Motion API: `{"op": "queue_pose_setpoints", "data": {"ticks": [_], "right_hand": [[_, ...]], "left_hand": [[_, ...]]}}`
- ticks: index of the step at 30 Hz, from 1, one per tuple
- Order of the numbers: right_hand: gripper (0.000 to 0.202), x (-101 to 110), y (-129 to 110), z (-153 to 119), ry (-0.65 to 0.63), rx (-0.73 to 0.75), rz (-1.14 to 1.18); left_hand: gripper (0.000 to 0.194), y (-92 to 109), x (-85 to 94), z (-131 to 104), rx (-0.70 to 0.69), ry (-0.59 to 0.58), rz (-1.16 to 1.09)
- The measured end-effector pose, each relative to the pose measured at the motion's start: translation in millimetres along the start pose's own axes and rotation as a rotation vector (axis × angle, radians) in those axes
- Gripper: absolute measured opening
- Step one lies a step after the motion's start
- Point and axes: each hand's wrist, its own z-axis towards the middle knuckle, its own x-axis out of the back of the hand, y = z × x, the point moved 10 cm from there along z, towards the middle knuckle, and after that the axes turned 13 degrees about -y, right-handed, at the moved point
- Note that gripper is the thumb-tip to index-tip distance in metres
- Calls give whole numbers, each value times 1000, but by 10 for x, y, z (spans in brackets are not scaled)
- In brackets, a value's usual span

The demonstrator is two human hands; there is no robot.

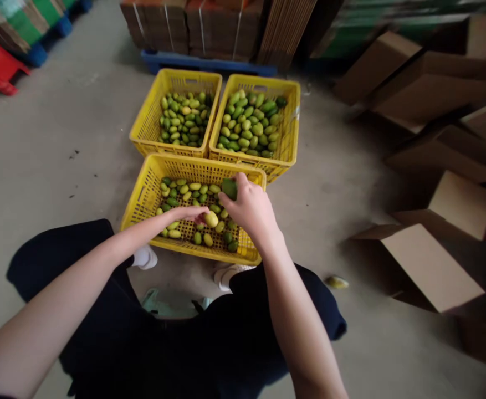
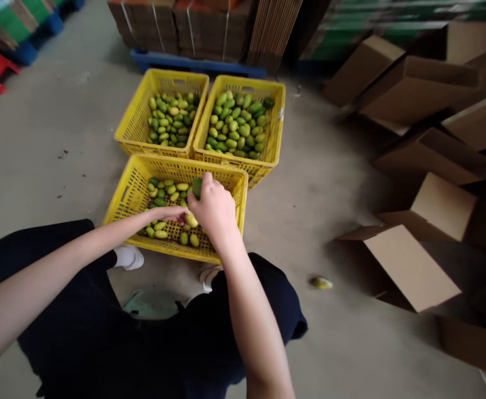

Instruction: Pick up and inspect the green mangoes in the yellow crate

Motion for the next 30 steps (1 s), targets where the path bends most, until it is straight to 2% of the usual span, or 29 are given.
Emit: {"op": "queue_pose_setpoints", "data": {"ticks": [2,3,5,8,10,13,16,20,23,26,30], "right_hand": [[36,80,18,27,81,12,69],[37,127,16,36,132,37,115],[37,215,-16,43,228,128,239],[37,275,-122,18,294,297,457],[36,264,-238,-25,285,398,564],[35,237,-424,-142,276,507,616],[34,239,-535,-258,311,546,587],[35,249,-526,-267,340,519,596],[35,240,-488,-199,360,476,581],[38,230,-443,-126,392,424,605],[40,279,-461,-105,435,452,710]], "left_hand": [[19,220,132,135,89,-137,-1],[17,371,193,136,117,-206,-20],[22,754,315,23,91,-288,-94],[47,1306,395,-305,-92,-314,-227],[57,1534,370,-522,-239,-287,-267],[62,1672,314,-718,-410,-170,-253],[56,1757,286,-773,-493,-34,-123],[47,1962,301,-803,-595,65,69],[36,2159,366,-944,-728,232,288],[28,2313,336,-1100,-831,376,506],[29,2368,341,-1117,-852,439,520]]}}
